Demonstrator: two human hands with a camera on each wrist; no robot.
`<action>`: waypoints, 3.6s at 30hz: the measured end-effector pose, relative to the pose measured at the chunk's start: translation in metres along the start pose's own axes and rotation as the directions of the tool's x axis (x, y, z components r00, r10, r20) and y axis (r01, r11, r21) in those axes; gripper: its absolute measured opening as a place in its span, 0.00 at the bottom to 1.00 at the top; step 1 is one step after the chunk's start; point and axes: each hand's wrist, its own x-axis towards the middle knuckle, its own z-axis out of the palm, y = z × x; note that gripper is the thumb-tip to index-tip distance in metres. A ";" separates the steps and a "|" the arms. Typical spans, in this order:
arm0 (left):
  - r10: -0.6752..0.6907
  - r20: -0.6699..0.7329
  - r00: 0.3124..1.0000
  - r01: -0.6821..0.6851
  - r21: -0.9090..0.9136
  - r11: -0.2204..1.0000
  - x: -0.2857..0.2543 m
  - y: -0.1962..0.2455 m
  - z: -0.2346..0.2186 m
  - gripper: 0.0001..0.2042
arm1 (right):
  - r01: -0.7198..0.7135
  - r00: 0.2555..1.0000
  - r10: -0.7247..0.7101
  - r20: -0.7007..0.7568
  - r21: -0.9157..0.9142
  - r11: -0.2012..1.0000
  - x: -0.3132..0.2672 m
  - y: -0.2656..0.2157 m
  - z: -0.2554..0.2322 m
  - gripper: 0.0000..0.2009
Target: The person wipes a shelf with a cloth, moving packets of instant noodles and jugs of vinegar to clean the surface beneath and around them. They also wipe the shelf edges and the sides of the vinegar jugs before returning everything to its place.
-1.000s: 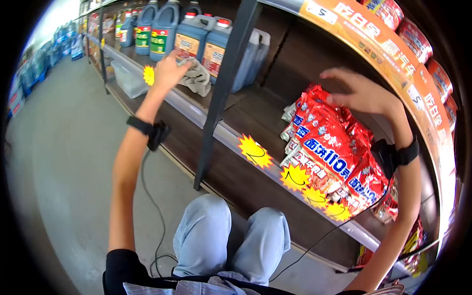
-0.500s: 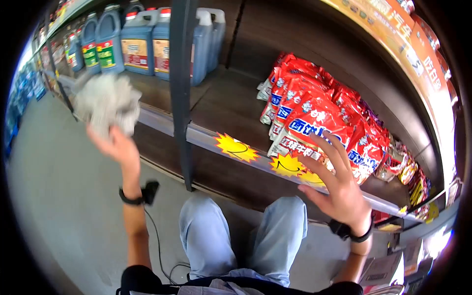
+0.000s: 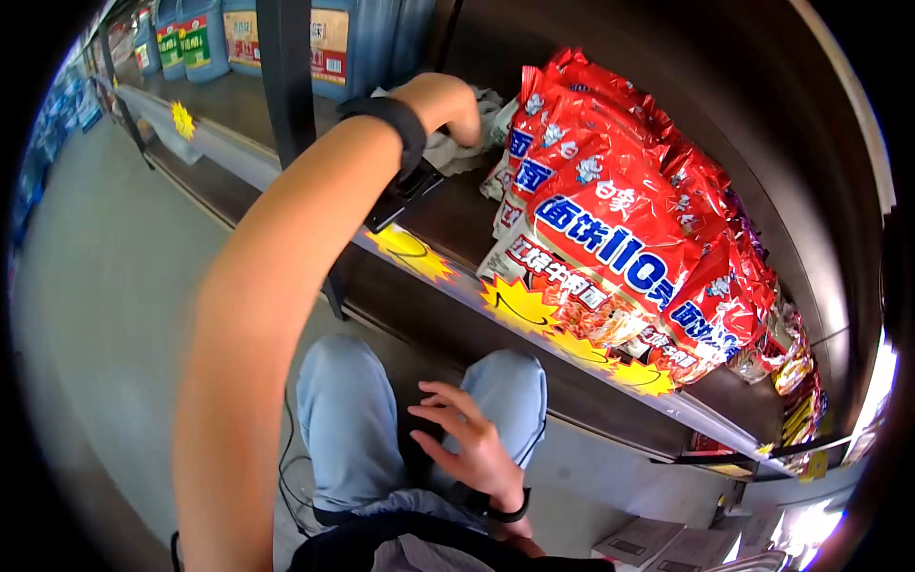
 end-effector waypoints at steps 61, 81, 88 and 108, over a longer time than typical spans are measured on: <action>-0.001 -0.523 0.852 -0.111 -0.184 0.977 -0.029 0.123 0.079 0.59 | 0.115 0.986 -0.150 0.067 -0.933 0.341 0.163 -0.047 -0.203 0.19; -0.100 -0.540 0.836 -0.054 -0.262 0.964 -0.031 0.126 0.078 0.55 | -0.159 0.932 0.362 -0.003 -0.902 0.401 0.239 -0.067 -0.224 0.18; 0.042 -0.611 0.790 -0.154 -0.132 0.979 -0.027 0.124 0.091 0.53 | 0.077 0.990 0.092 0.109 -0.950 0.303 0.154 -0.096 -0.206 0.16; -0.124 -0.569 0.813 -0.025 -0.247 0.969 -0.027 0.125 0.081 0.57 | 0.013 0.981 0.167 0.102 -0.884 0.467 0.231 -0.053 -0.211 0.19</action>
